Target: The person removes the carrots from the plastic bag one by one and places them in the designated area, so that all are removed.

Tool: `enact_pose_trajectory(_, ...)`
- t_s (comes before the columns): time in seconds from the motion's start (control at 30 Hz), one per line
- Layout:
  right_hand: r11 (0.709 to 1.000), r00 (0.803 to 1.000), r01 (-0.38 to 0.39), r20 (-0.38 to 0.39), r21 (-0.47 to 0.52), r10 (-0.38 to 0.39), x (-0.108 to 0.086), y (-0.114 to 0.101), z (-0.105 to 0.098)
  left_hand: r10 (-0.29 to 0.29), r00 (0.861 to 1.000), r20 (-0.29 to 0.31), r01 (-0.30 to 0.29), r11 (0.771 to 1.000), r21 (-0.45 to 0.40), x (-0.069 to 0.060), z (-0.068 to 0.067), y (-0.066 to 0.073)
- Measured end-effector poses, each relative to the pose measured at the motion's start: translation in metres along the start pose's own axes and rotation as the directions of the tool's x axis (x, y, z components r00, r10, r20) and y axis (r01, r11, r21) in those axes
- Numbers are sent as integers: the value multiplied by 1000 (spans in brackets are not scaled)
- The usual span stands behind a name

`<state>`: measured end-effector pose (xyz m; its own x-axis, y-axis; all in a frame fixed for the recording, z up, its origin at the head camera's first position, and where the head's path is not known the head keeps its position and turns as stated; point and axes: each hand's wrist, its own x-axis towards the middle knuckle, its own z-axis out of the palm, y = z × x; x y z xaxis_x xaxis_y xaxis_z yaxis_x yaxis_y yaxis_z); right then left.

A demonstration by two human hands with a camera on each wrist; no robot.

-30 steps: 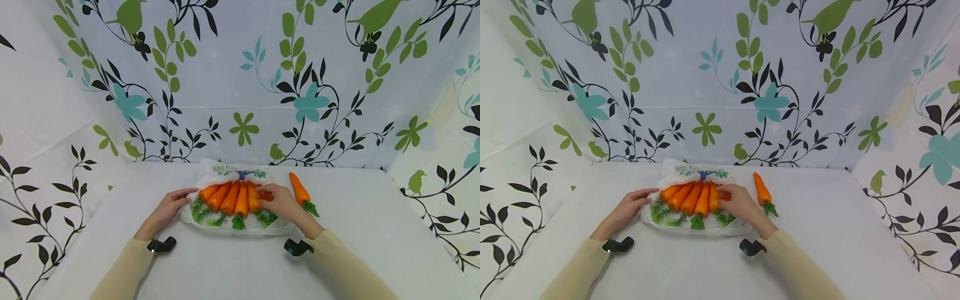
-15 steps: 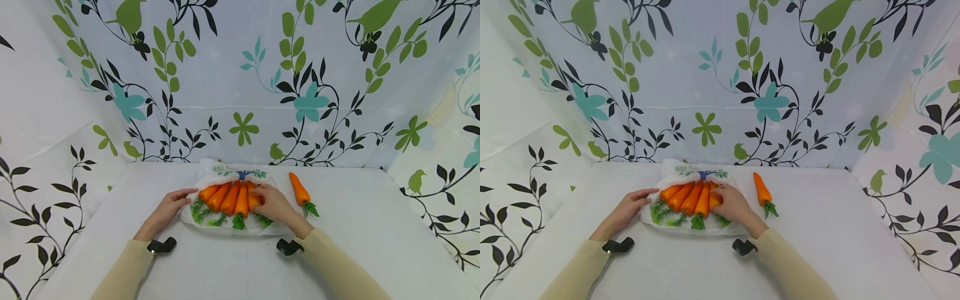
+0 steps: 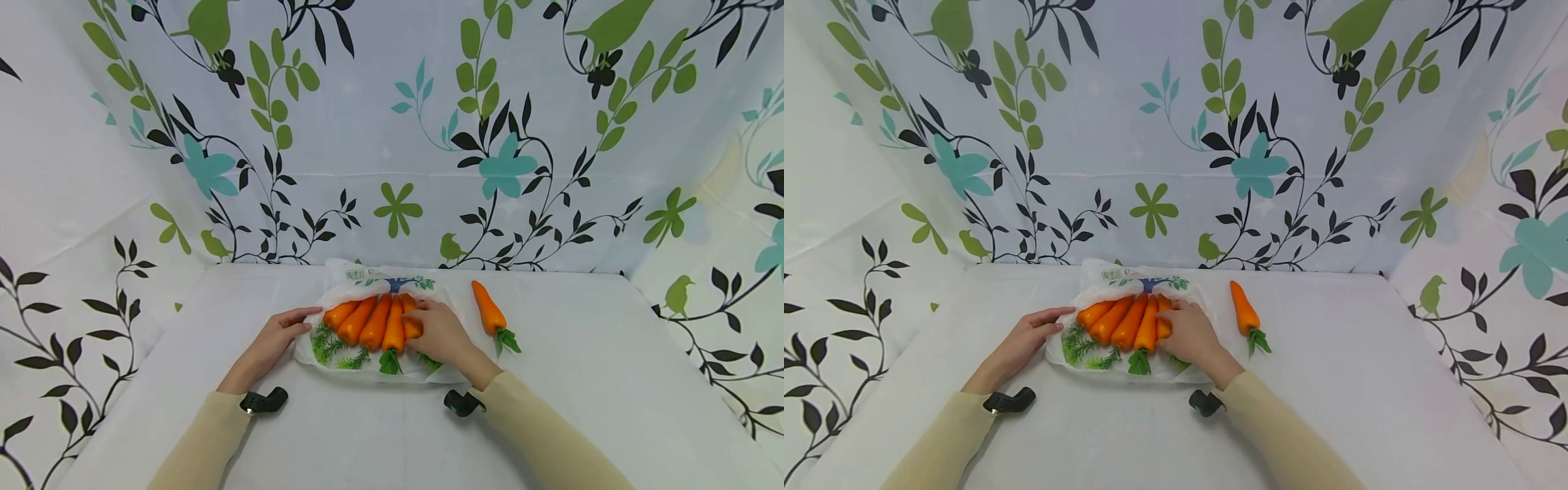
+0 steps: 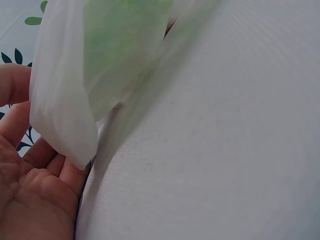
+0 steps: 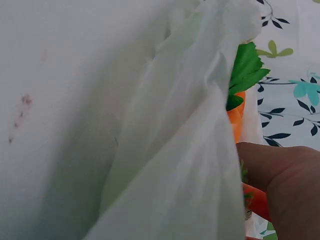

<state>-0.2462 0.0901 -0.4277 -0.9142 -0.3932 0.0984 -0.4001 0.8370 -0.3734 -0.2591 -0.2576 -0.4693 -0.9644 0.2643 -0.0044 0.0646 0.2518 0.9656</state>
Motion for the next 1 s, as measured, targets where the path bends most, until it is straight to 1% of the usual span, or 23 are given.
enact_pose_trajectory(0.3,996,998,-29,52,-88,34,3,-5,-1,-2,1000,-11,2,1000,15,0,-1,-2)
enact_pose_trajectory(0.47,994,998,-28,48,-103,33,3,-6,0,5,1000,-6,-5,1000,16,-1,-1,0)
enact_pose_trajectory(0.57,997,999,-44,18,-55,45,2,-3,1,7,1000,2,-7,1000,18,-1,0,0)
enact_pose_trajectory(0.63,999,999,-52,-6,-4,52,1,0,0,9,1000,7,-9,1000,18,-1,0,0)
enact_pose_trajectory(0.7,997,998,-47,-32,64,50,0,4,0,8,1000,8,-8,1000,15,0,0,0)
enact_pose_trajectory(0.77,988,998,-34,-54,148,42,-1,8,-1,7,1000,8,-7,1000,15,1,0,0)
enact_pose_trajectory(0.83,970,997,-24,-68,244,41,-3,12,-2,4,1000,8,-4,1000,14,2,0,-1)
enact_pose_trajectory(0.9,941,997,-31,-62,336,55,-5,15,-5,3,1000,12,-3,1000,16,2,-1,-1)
enact_pose_trajectory(1.0,908,997,-32,-46,417,56,-6,18,-8,-1,1000,18,0,999,34,2,-3,-1)
